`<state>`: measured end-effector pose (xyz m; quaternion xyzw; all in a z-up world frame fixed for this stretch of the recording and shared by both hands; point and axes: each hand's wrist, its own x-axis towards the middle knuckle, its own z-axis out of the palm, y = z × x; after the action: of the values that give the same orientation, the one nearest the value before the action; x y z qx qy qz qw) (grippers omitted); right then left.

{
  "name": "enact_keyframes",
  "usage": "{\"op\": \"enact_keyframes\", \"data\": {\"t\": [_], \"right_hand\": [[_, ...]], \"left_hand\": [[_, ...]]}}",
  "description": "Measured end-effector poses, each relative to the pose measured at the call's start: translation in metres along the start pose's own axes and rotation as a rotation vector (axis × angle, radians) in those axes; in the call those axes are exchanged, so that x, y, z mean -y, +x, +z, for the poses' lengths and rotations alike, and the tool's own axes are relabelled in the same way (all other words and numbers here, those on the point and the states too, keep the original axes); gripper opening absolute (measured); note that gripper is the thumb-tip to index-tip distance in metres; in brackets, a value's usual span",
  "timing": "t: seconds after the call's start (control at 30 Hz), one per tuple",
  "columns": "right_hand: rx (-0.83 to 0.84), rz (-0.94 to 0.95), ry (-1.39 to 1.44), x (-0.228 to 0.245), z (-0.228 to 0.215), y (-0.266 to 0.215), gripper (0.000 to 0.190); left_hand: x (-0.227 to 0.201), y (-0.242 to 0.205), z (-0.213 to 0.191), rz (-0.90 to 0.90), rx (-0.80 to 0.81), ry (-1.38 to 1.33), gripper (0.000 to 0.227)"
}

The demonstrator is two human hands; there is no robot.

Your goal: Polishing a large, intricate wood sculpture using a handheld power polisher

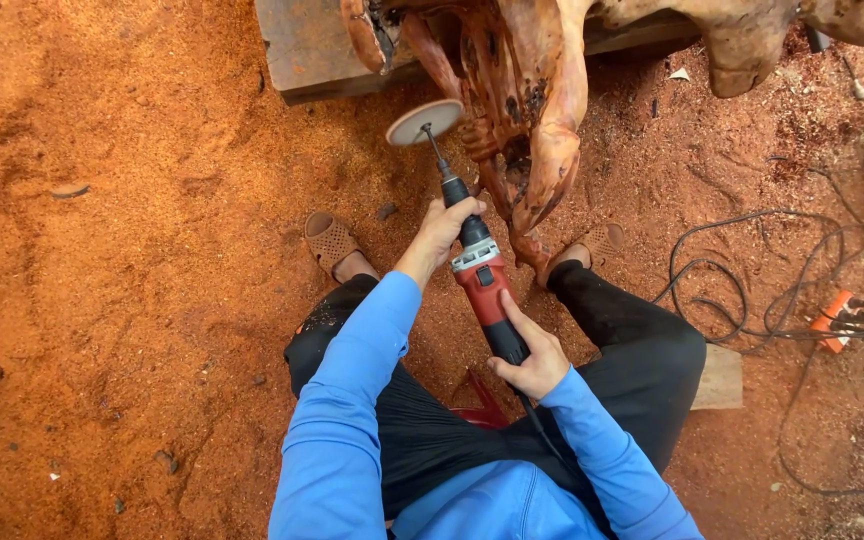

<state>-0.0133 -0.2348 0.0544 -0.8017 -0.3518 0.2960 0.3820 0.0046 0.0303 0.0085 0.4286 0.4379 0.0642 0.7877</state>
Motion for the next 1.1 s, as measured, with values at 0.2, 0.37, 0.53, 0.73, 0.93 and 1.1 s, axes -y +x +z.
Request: {"op": "enact_keyframes", "data": {"t": [0.2,0.37,0.53,0.73,0.93,1.1], "right_hand": [[-0.012,-0.002,-0.036,0.007,-0.008,0.004,0.107],[0.054,0.054,-0.046,0.018,-0.008,0.027,0.109],[0.071,0.129,-0.031,0.037,-0.015,0.033,0.109],[0.026,0.082,-0.066,0.049,-0.02,0.022,0.106],[0.055,0.043,-0.083,0.042,-0.02,0.045,0.104],[0.088,0.038,-0.148,0.051,-0.025,0.05,0.104]], "left_hand": [[-0.024,-0.012,0.007,0.03,0.013,-0.024,0.041],[-0.015,0.015,0.004,-0.003,-0.02,-0.091,0.042],[-0.012,0.028,-0.002,0.017,-0.056,-0.084,0.032],[-0.039,0.0,0.008,0.06,0.009,-0.032,0.033],[-0.026,0.037,-0.001,0.07,0.037,-0.173,0.036],[-0.048,0.013,-0.004,0.088,0.046,-0.202,0.038]]}}
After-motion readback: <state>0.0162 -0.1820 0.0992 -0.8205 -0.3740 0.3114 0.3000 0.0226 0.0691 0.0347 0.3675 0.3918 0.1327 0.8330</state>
